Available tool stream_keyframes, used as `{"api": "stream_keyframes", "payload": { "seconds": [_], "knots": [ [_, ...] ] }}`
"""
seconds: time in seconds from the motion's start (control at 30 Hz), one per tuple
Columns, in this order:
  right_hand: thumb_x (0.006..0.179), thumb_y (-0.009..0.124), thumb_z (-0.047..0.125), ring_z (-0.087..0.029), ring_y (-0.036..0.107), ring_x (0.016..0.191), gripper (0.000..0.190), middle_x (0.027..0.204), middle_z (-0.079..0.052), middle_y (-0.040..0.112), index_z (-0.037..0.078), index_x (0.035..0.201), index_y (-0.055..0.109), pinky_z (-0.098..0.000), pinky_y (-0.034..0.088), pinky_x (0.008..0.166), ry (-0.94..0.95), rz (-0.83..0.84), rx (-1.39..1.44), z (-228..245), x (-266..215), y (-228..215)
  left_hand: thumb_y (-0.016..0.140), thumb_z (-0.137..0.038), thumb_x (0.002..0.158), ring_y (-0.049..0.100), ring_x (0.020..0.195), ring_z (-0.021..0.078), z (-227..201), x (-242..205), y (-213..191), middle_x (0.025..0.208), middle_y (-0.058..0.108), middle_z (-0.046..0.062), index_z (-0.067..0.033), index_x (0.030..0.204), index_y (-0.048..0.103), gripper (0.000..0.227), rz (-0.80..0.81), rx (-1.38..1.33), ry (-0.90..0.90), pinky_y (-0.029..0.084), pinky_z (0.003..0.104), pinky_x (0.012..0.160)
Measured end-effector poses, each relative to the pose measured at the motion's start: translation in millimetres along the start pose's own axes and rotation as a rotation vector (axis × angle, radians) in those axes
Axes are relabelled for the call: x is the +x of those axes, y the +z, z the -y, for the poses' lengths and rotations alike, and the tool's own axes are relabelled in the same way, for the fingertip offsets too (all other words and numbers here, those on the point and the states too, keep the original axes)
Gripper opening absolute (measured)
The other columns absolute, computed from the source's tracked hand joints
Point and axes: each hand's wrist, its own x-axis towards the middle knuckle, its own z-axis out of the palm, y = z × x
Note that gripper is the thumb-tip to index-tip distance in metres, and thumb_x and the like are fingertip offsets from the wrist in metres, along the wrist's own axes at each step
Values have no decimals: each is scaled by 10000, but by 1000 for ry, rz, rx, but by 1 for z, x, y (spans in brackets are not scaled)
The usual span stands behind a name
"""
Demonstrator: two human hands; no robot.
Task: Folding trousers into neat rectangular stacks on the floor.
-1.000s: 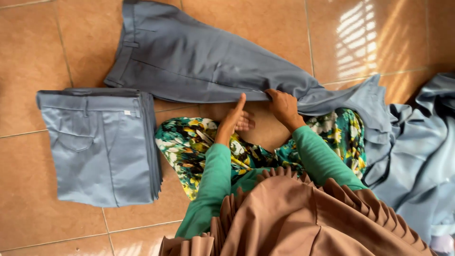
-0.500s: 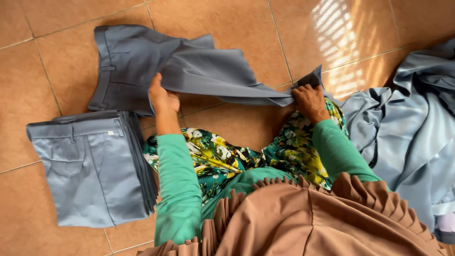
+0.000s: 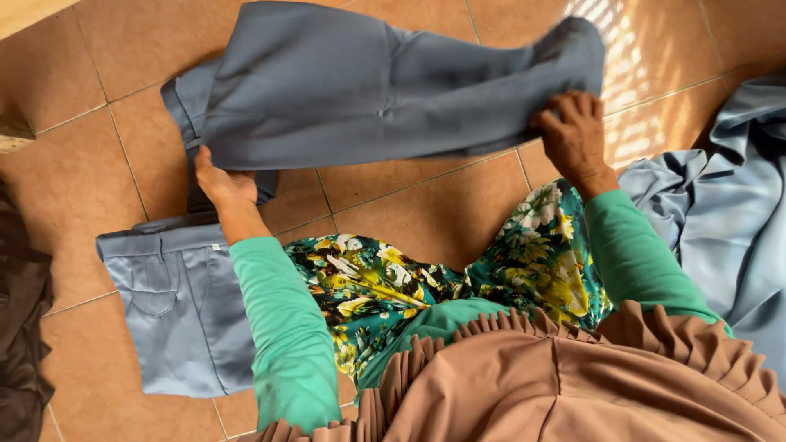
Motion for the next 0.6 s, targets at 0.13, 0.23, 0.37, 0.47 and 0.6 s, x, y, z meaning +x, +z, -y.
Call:
{"api": "stream_keyframes", "payload": {
  "seconds": [0.13,0.23,0.37,0.47,0.6],
  "knots": [
    [1032,723,250,-162,635,939,99,888,84,668,277,940,694,-352,424,965,-12,318,10,6,-56,48,602,-399,890,720,1059,305,40,41,-39,1213,751,98,-183,1244,663,419,-61,99,-90,597,465,809],
    [922,601,-48,-331,603,837,228,898,-101,700,130,1036,684,-399,435,781,104,357,223,-2,-50,62,555,-441,917,724,959,283,46,41,-41,1154,735,85,-148,1306,605,490,-164,201,-141,622,422,809],
    [1047,578,45,-289,541,785,326,929,-140,689,110,1342,701,-402,482,717,98,516,115,-29,-10,65,576,-459,890,726,1012,300,32,51,-28,1164,745,91,-166,1261,622,475,-82,175,-132,611,429,779],
    [918,730,105,-291,578,751,227,912,-70,683,166,1111,832,-401,463,627,26,293,120,-78,12,86,602,-447,873,723,1043,296,6,24,-1,1175,752,86,-154,1249,644,478,-9,167,-59,610,430,787],
    [868,663,71,-318,617,763,268,840,-105,689,83,1078,828,-418,472,665,85,69,85,-98,45,24,642,-429,843,651,1275,383,-10,14,11,1414,661,118,-173,1442,564,657,151,30,94,585,567,995]
  ]
}}
